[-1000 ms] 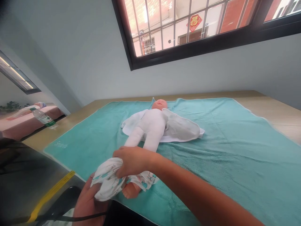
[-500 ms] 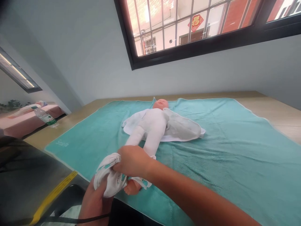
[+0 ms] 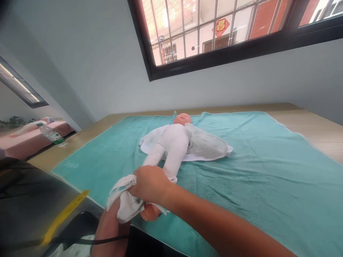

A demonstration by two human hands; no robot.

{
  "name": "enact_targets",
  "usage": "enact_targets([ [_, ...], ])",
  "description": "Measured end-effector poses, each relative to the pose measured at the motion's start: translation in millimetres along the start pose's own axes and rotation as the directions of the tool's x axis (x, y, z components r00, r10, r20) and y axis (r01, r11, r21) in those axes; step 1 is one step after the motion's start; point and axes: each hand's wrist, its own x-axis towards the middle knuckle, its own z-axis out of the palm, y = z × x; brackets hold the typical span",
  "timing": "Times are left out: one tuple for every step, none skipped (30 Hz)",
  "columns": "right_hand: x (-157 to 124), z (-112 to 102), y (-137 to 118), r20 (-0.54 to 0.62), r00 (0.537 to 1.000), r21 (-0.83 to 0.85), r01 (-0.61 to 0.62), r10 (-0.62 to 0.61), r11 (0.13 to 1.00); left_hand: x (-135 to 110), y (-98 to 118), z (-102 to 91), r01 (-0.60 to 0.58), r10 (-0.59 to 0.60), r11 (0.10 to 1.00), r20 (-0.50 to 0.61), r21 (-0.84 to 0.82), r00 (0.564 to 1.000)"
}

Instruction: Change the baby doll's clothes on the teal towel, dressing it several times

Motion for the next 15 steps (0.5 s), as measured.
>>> enact_targets([
  [1,0,0,0.002,1.0,-0.006,-0.002,0.002,1.0,0,0,0.7,0.007,-0.007,1.0,-0.01,-0.005,1.0],
  [1,1,1,0.003,1.0,-0.008,-0.008,0.008,1.0,-1,1,1.2,0.017,-0.017,1.0,-0.018,-0.009,1.0],
  [1,1,2,0.006,1.0,-0.001,-0.011,0.011,1.0,-1,3,1.3,0.03,-0.03,1.0,-0.022,-0.009,0.999],
  [2,0,3,0.003,1.0,0.016,-0.007,0.007,1.0,-1,5,1.1,0.042,-0.042,0.999,-0.021,-0.005,0.999],
  [2,0,5,-0.001,1.0,0.042,0.0,0.0,0.999,0,8,0.4,0.053,-0.053,0.999,-0.023,0.009,0.998],
  [3,-1,6,-0.003,1.0,0.069,0.007,-0.007,0.998,0,11,-0.6,0.06,-0.059,0.998,-0.027,0.032,0.998],
  [3,-2,8,-0.005,1.0,0.088,0.013,-0.012,0.996,1,14,-1.9,0.064,-0.062,0.996,-0.032,0.06,0.998],
  [3,-3,9,-0.01,1.0,0.096,0.018,-0.017,0.995,2,17,-3.1,0.07,-0.067,0.994,-0.037,0.09,0.997],
  [3,-4,9,-0.015,1.0,0.087,0.023,-0.022,0.996,3,20,-4.1,0.075,-0.072,0.99,-0.036,0.117,0.997],
  [2,-4,9,-0.03,0.999,0.061,0.032,-0.03,0.998,4,22,-4.5,0.081,-0.078,0.988,-0.027,0.134,0.997],
  [2,-5,9,-0.053,0.997,0.021,0.049,-0.048,0.999,5,24,-4.3,0.088,-0.087,0.986,-0.013,0.139,0.996],
  [0,-6,8,-0.086,0.994,-0.027,0.068,-0.07,0.997,5,26,-3.4,0.095,-0.096,0.986,0.002,0.137,0.995],
  [-1,-6,7,-0.122,0.988,-0.072,0.088,-0.096,0.994,5,27,-1.8,0.101,-0.104,0.986,0.018,0.132,0.994],
  [-2,-7,5,-0.152,0.981,-0.107,0.108,-0.123,0.988,4,27,0.2,0.101,-0.106,0.987,0.035,0.126,0.994],
  [-3,-8,4,-0.167,0.975,-0.116,0.13,-0.148,0.985,2,28,2.6,0.091,-0.097,0.989,0.047,0.12,0.994],
])
